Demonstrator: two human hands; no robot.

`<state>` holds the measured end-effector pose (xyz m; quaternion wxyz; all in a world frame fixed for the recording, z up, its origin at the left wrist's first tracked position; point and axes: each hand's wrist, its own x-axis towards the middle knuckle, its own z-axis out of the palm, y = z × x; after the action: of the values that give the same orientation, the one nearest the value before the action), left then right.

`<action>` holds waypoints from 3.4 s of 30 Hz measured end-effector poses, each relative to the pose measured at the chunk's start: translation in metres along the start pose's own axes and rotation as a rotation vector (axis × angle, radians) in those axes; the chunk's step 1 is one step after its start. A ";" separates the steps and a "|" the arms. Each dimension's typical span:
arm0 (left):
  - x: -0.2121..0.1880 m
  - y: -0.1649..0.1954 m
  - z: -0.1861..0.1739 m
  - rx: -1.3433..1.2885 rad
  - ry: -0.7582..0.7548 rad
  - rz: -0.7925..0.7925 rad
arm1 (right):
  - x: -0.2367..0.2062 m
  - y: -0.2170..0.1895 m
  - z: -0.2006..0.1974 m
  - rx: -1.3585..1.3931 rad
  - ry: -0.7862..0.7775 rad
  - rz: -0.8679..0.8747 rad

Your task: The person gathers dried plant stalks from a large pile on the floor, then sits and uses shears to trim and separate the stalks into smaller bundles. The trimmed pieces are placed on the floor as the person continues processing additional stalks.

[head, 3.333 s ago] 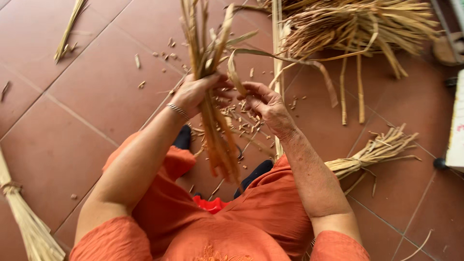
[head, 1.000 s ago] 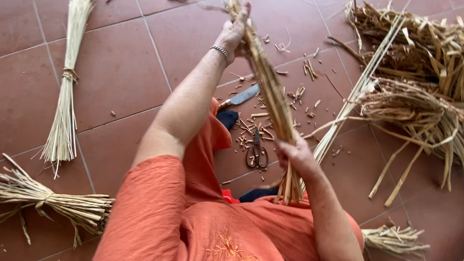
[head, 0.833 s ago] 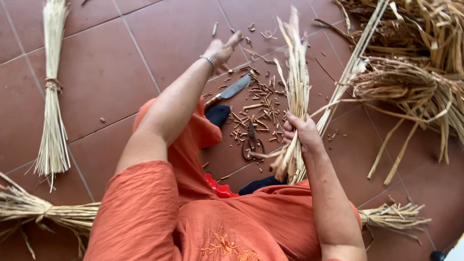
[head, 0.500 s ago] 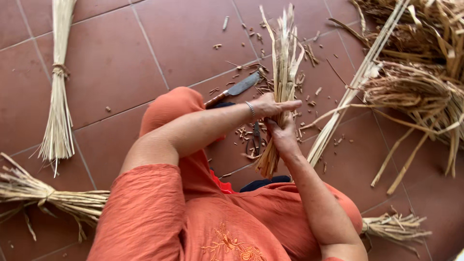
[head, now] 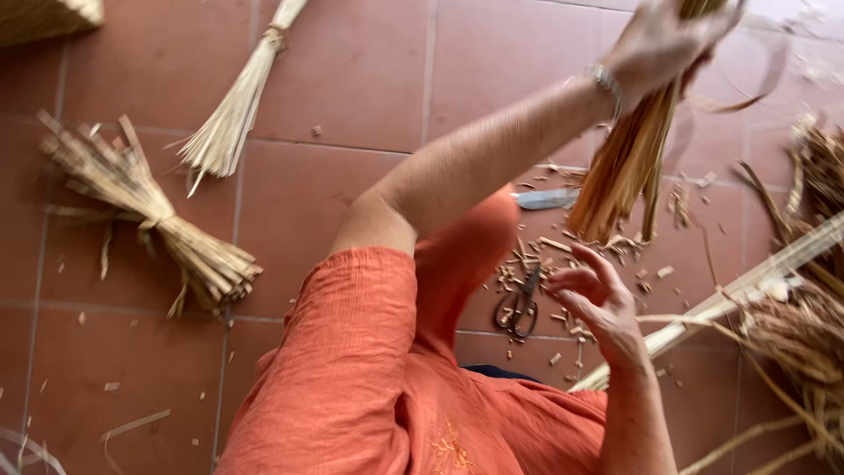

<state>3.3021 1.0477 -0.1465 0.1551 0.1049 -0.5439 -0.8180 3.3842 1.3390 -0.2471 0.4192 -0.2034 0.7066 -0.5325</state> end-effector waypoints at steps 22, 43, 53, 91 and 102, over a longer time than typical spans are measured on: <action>-0.378 -0.204 -0.424 0.853 0.932 -1.042 | 0.069 0.101 0.008 -0.345 0.160 0.379; -0.359 -0.185 -0.428 0.264 1.001 -0.618 | 0.074 0.104 0.054 -0.286 0.165 0.351; -0.335 -0.130 -0.365 0.256 0.740 -0.350 | 0.007 0.124 0.093 -0.584 0.592 0.359; -0.079 -0.026 -0.111 0.526 -0.265 0.018 | 0.042 0.087 0.080 1.060 0.519 -0.114; -0.092 -0.015 -0.094 0.363 -0.430 0.010 | 0.022 0.031 0.106 1.156 0.132 -0.287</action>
<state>3.4176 1.0063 -0.1967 0.0191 -0.0478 -0.7025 -0.7098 3.4625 1.2720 -0.2922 0.3411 -0.0023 0.2924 -0.8934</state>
